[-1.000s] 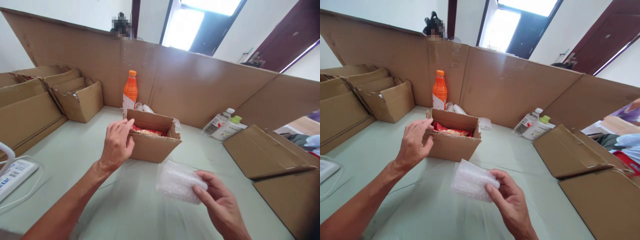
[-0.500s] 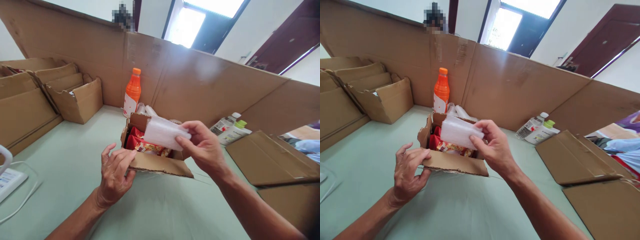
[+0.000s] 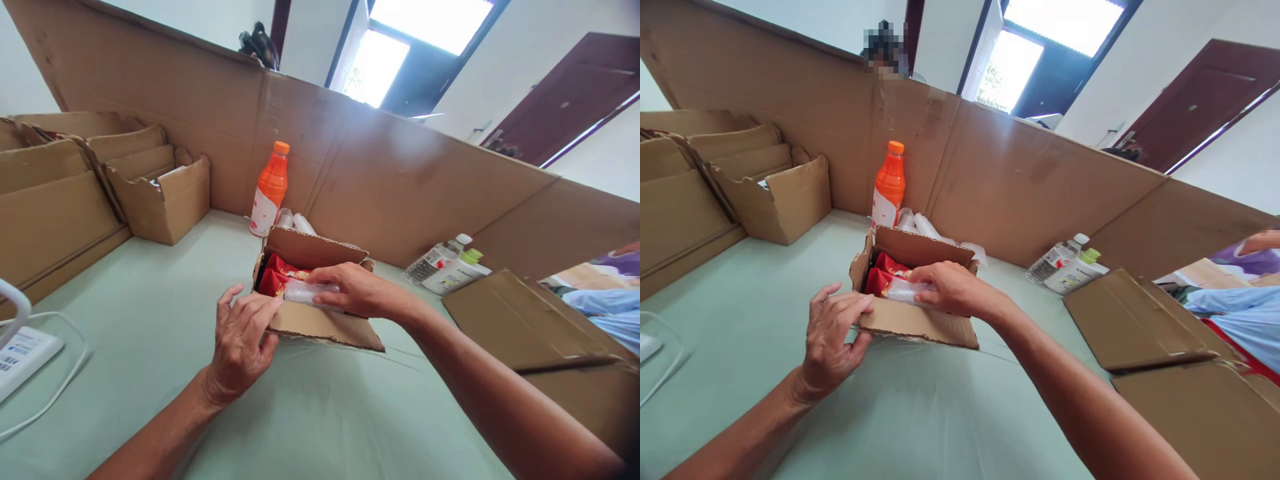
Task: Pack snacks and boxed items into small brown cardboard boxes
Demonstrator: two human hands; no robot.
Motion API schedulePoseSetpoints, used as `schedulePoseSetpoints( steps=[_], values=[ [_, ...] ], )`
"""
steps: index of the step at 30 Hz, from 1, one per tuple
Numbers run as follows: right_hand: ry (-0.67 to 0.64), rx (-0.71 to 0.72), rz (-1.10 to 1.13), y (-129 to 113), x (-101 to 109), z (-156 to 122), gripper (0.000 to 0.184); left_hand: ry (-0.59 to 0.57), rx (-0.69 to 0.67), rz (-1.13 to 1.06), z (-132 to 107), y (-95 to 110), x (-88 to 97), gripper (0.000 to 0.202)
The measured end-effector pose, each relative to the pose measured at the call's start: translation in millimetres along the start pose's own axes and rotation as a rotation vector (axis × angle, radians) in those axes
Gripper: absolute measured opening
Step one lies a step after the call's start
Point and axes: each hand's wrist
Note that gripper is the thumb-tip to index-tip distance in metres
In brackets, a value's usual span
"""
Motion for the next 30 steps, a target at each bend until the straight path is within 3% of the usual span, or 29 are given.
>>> schedulePoseSetpoints(
  steps=[4, 11, 14, 16, 19, 21, 23, 26, 30],
  values=[
    [-0.028, 0.042, -0.062, -1, -8, 9, 0.020, 0.003, -0.005, -0.009, 0, 0, -0.1, 0.059],
    [-0.082, 0.053, -0.093, -1, -19, 25, 0.025, 0.010, -0.007, -0.037, -1, -2, 0.9, 0.060],
    [-0.045, 0.039, -0.066, -2, -20, 16, 0.026, 0.066, -0.012, -0.059, -2, -4, 0.3, 0.059],
    [0.124, -0.009, -0.027, -2, -21, -3, 0.025, 0.139, 0.043, -0.039, -1, -5, -0.4, 0.059],
    [0.595, -0.143, 0.051, 1, -29, -47, 0.022, 0.242, 0.251, -0.063, -1, -10, -1.7, 0.060],
    [0.862, -0.276, 0.111, 8, -45, -80, 0.019, 0.270, 0.416, -0.136, -2, -15, -3.7, 0.059],
    [0.971, -0.418, 0.195, 17, -71, -105, 0.019, 0.260, 0.549, -0.217, -6, -20, -7.5, 0.058],
    [0.841, -0.523, 0.383, 27, -118, -115, 0.035, 0.187, 0.688, -0.301, -13, -23, -16.6, 0.058],
    [0.659, -0.456, 0.584, 26, -158, -79, 0.058, 0.064, 0.829, -0.430, -23, -26, -26.8, 0.059]
  ],
)
Point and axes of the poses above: each hand's wrist, its own z-axis towards the middle knuckle, its own x-axis out of the back of the hand, y = z × x, and after that the axes turned 6 degrees about -z, right-handed
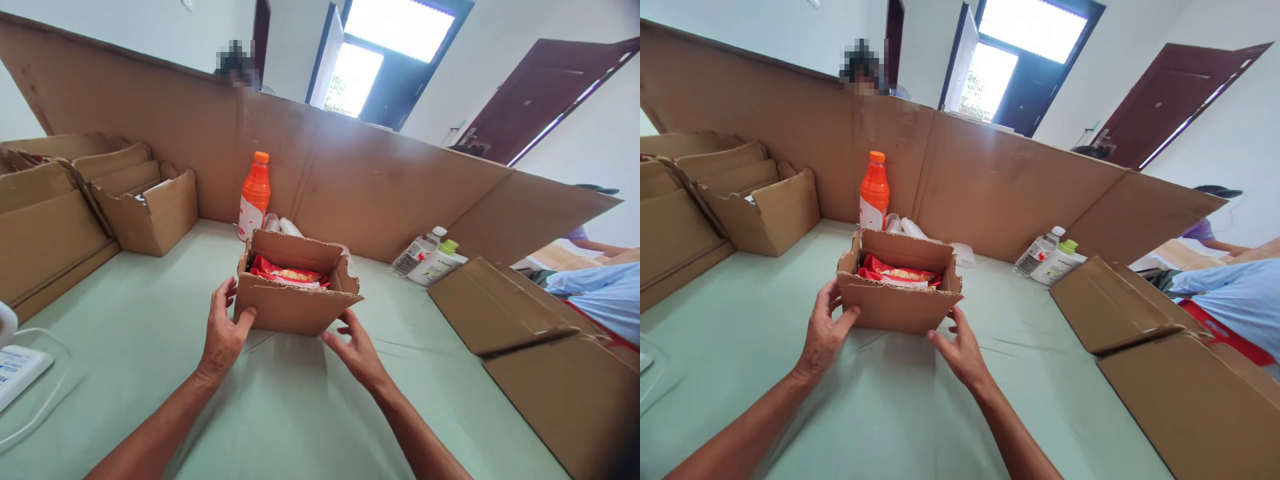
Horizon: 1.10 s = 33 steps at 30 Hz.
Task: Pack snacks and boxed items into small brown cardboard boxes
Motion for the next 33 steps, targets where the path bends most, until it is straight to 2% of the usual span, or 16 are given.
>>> schedulePoseSetpoints(
  steps=[2, 4, 7, 10, 13, 15, 18, 21, 24, 27, 30, 33],
  values=[
    [0.004, 0.010, 0.055, -6, -20, 13, 0.057, -0.061, 0.092, -0.057, 2, -4, 1.1, 0.055],
    [0.035, 0.004, 0.080, -13, -28, 23, 0.053, -0.092, 0.168, -0.099, 5, -4, 2.6, 0.050],
    [0.078, -0.037, 0.119, -12, -17, 18, 0.050, -0.113, 0.209, -0.113, 0, 4, -3.8, 0.051],
    [0.222, -0.119, 0.123, 5, 14, -20, 0.047, -0.241, 0.170, -0.131, -21, 21, -25.5, 0.053],
    [0.419, -0.191, 0.022, 21, 43, -79, 0.039, -0.427, 0.097, -0.162, -45, 40, -49.7, 0.050],
    [0.469, -0.208, -0.037, 25, 51, -120, 0.035, -0.504, 0.113, -0.171, -57, 48, -56.7, 0.048],
    [0.435, -0.169, -0.095, 25, 47, -164, 0.038, -0.544, 0.207, -0.135, -64, 47, -50.6, 0.047],
    [0.386, -0.119, -0.097, 35, 46, -179, 0.058, -0.575, 0.228, -0.036, -62, 34, -34.5, 0.048],
    [0.298, -0.086, 0.010, 53, 59, -175, 0.092, -0.525, 0.176, 0.126, -64, 25, -17.8, 0.052],
    [0.168, -0.037, 0.121, 71, 75, -160, 0.122, -0.480, 0.176, 0.261, -72, 25, -9.3, 0.054],
    [0.055, 0.007, 0.185, 81, 81, -143, 0.134, -0.495, 0.259, 0.249, -79, 30, -12.8, 0.060],
    [0.013, 0.086, 0.234, 83, 80, -133, 0.136, -0.484, 0.382, 0.175, -83, 33, -21.6, 0.071]
  ],
)
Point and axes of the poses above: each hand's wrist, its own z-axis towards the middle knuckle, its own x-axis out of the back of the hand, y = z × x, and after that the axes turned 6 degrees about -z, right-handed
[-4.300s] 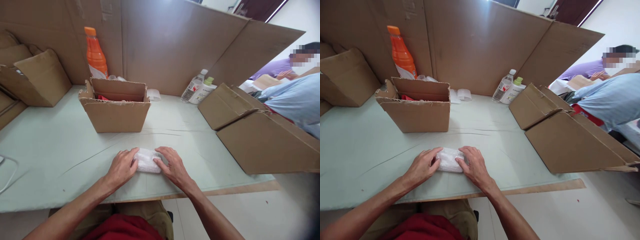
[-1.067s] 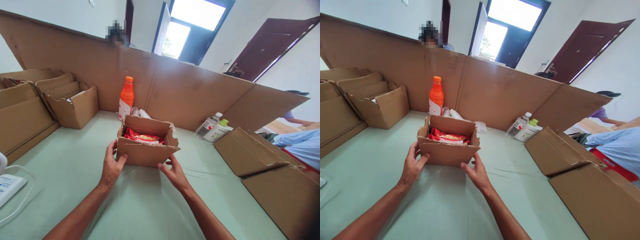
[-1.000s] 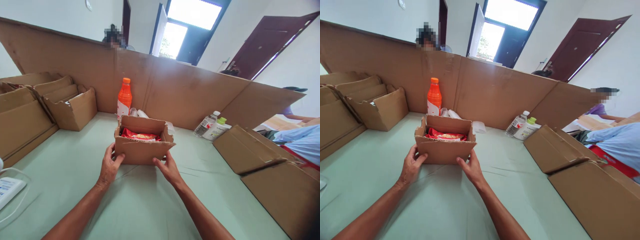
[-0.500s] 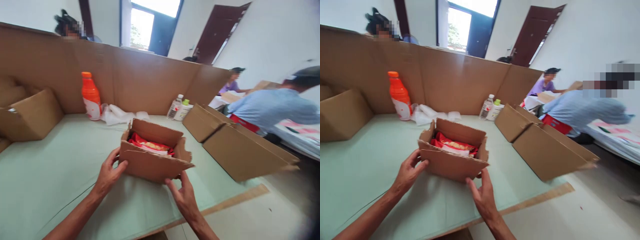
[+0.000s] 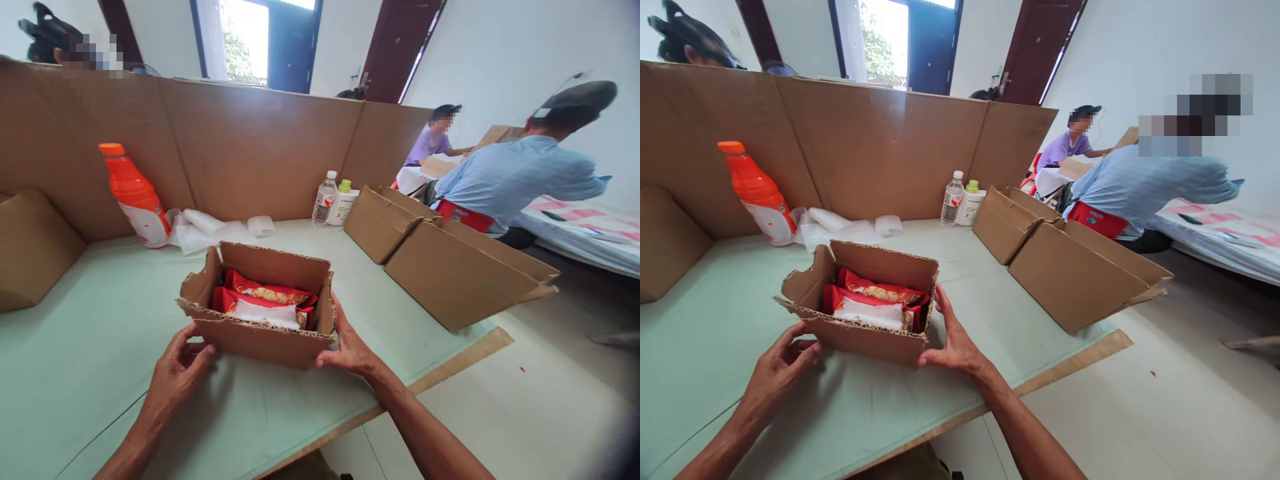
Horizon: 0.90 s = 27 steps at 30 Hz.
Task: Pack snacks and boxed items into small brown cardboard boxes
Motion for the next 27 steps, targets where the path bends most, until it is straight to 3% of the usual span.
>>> schedulePoseSetpoints(
  steps=[4, 7, 12, 16, 19, 23, 27],
  values=[
    [-0.023, 0.089, -0.010, -4, -2, 1, 0.137, -0.001, 0.073, -0.025, 7, 1, -10.1, 0.071],
    [0.046, 0.088, -0.057, -5, -2, -4, 0.139, -0.009, 0.095, -0.021, 19, 3, -22.9, 0.071],
    [0.236, 0.070, -0.088, 11, 11, -6, 0.126, 0.030, 0.006, -0.175, 37, 11, -70.9, 0.088],
    [0.412, 0.002, -0.098, 46, 48, 13, 0.125, -0.080, -0.056, -0.222, 42, 8, -117.3, 0.086],
    [0.557, -0.085, -0.128, 77, 88, 36, 0.131, -0.182, -0.090, -0.141, 43, 0, -139.5, 0.072],
    [0.718, -0.201, -0.285, 111, 136, 64, 0.131, -0.236, -0.192, -0.027, 43, -2, -147.4, 0.049],
    [0.791, -0.321, -0.519, 127, 147, 70, 0.106, -0.259, -0.194, 0.075, 45, 1, -145.4, 0.041]
  ],
)
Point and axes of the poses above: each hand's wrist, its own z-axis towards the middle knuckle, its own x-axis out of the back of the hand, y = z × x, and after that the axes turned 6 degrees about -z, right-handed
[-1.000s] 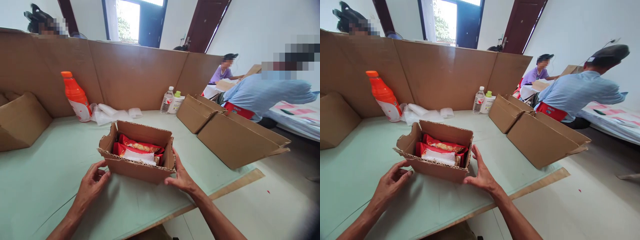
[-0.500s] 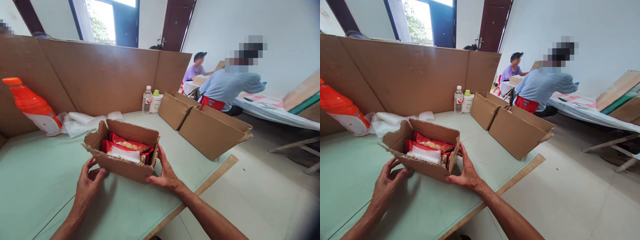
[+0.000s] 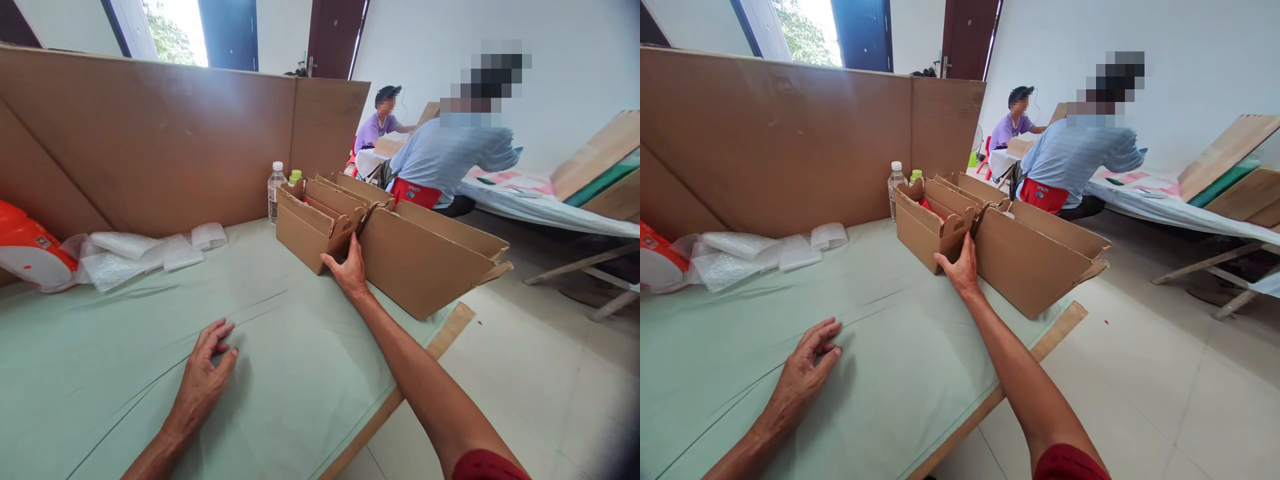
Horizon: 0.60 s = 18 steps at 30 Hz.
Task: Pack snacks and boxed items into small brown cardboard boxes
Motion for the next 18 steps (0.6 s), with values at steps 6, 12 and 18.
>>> schedulePoseSetpoints(
  steps=[6, 12, 18],
  values=[
    [-0.076, -0.093, -0.159, 3, 3, -18, 0.073, -0.036, -0.008, 0.085, 21, 16, -8.6, 0.040],
    [-0.178, -0.136, -0.181, 5, 15, -11, 0.030, -0.196, -0.157, 0.101, 64, 49, -60.4, 0.043],
    [-0.239, -0.140, -0.207, 9, 9, -15, 0.027, -0.354, -0.324, -0.037, 140, 50, -146.3, 0.085]
  ],
)
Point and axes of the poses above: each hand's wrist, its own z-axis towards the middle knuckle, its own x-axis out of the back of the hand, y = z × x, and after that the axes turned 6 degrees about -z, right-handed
